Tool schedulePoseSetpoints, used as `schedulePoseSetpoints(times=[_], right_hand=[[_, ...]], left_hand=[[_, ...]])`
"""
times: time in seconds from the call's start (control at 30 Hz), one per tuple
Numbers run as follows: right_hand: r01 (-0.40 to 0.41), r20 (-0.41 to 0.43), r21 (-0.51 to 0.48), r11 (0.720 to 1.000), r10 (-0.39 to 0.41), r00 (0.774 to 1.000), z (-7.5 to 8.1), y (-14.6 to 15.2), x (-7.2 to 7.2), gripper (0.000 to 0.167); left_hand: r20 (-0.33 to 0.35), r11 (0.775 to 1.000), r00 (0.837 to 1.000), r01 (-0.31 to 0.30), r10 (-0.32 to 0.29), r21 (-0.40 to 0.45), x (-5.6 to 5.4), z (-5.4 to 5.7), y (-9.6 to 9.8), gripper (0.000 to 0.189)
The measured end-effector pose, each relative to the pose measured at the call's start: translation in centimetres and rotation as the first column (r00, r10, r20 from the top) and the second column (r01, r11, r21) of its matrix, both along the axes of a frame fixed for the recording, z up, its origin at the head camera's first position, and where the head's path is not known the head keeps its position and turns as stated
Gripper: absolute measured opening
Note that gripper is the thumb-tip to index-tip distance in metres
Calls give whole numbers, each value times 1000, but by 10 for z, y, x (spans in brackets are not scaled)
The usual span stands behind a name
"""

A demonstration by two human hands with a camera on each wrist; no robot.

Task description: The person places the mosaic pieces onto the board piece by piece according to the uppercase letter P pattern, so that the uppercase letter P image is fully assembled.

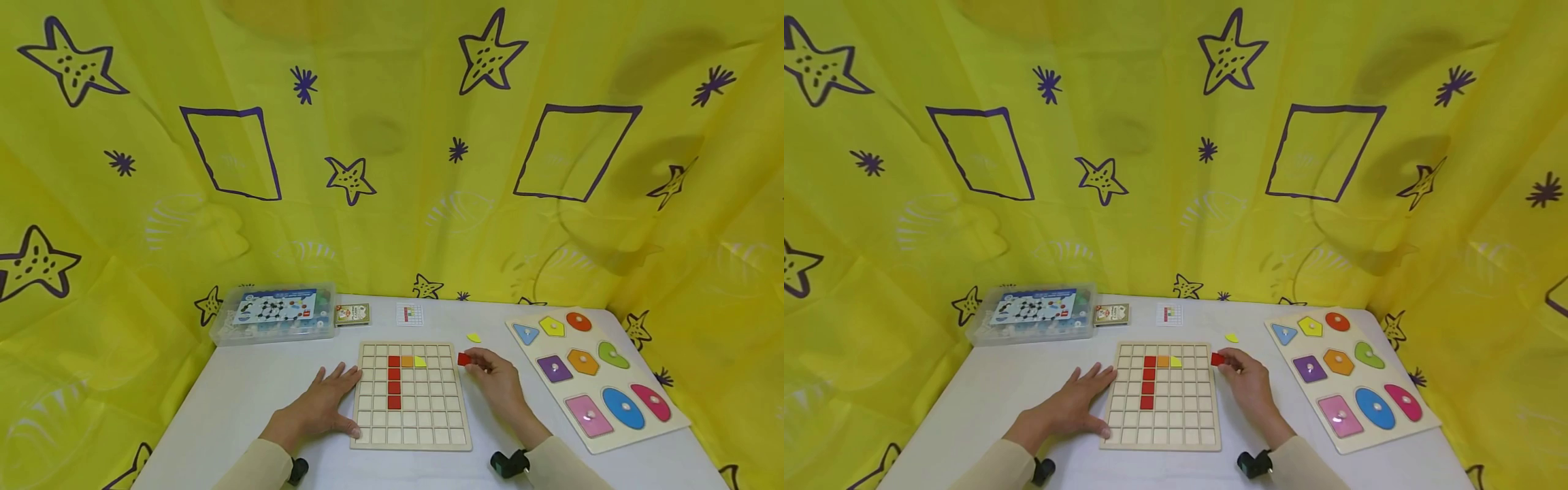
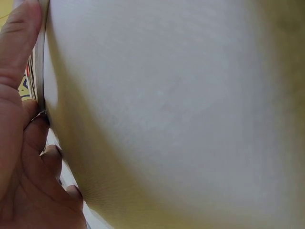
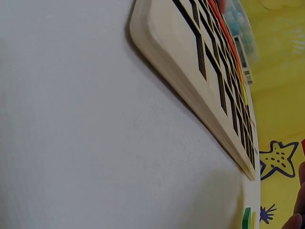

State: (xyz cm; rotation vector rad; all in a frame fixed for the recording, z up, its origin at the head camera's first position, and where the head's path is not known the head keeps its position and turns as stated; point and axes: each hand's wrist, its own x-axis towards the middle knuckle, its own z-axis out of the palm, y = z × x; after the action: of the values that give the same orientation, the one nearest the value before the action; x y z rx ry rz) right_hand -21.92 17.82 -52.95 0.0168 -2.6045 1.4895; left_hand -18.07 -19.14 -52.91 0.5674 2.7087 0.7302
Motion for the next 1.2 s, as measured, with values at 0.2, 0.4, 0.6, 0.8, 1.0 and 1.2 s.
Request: schedulePoseSetpoints(times=[0.2,0.4,0.6,0.8,1.0,1.2], right_hand=[[-29,18,-26,999,29,999,-3,-13,8,25],[-72,44,-56,996,74,996,-7,-27,17,25],[-110,48,-92,990,115,992,-8,-41,24,23],[-190,33,-108,976,194,980,-9,-57,33,22],[-309,59,-109,945,317,947,-10,-70,42,19],[-372,76,-118,921,382,921,-14,-81,51,19]], left_hand=[[7,1000,1000,-9,9,-11,-2,-1,0,119],[11,1000,1000,-7,8,-15,-3,-4,0,119],[5,1000,1000,-3,3,-23,-3,-6,0,119],[16,1000,1000,-8,8,-9,-2,-2,0,118],[15,1000,1000,-7,7,-13,-1,0,1,118],[26,1000,1000,-9,10,-13,-1,0,1,117]])
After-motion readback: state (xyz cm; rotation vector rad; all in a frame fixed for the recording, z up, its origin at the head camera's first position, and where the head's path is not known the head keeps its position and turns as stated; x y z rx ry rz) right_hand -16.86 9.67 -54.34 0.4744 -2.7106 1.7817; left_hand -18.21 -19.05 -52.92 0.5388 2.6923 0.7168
